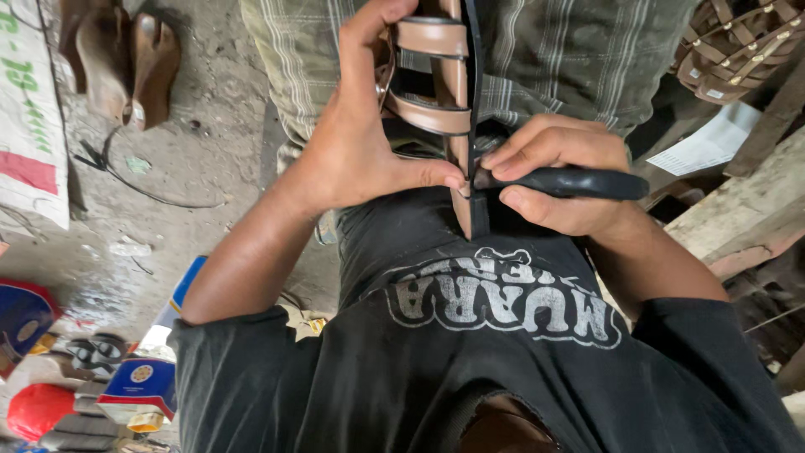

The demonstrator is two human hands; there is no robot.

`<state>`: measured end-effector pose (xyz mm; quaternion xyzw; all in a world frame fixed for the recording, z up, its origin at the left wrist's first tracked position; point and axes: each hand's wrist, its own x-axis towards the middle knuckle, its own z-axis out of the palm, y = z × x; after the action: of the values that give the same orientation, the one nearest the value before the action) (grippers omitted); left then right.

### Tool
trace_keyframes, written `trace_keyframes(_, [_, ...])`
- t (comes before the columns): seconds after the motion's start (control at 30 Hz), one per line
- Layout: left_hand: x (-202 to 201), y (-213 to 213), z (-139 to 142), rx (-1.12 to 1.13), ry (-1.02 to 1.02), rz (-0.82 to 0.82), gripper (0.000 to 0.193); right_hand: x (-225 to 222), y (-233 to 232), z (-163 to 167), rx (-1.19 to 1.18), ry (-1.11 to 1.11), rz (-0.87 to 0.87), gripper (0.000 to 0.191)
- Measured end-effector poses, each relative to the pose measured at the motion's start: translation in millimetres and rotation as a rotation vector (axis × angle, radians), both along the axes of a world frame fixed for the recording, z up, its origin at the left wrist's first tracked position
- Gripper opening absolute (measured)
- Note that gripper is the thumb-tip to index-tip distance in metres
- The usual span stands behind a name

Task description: The person sits on the floor and assembles sandals by attaching black rubber soles to brown straps. They use a grinding machine to smooth the sole edges, then fit the sole onto the strap assembly and press it into place. The person repeats this process for multiple sandals, stacking the finished units nearby.

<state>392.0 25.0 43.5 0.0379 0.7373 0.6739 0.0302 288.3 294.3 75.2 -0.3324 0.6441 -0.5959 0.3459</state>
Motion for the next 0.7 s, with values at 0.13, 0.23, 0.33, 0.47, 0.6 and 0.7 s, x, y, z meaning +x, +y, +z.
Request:
trace_keyframes(0.13, [-5, 10, 6, -0.015, 0.013, 0.017, 0.13, -12, -3, 7, -0.023, 0.003, 0.076, 0.016])
trace_keyframes(0.23, [-12, 5, 14, -0.052, 0.047, -0.002, 0.125, -23, -9, 11, -0.101, 0.076, 0.139, 0.013])
trace_keyframes(0.33, [-20, -8, 23, -0.014, 0.016, -0.035, 0.108, -30, -15, 15, -0.106, 0.136, 0.093, 0.014])
trace_keyframes(0.47, [-28, -18, 35, -0.105, -0.016, 0.004, 0.093, -29, -19, 18, -0.085, 0.098, 0.0, 0.019])
trace_keyframes(0.6, [-33, -16, 39, -0.078, -0.034, 0.024, 0.094, -27, -19, 17, -0.097, 0.034, -0.062, 0.018])
trace_keyframes(0.7, [-36, -11, 38, -0.128, 0.05, 0.033, 0.094, -32, -19, 19, -0.091, 0.042, -0.035, 0.018])
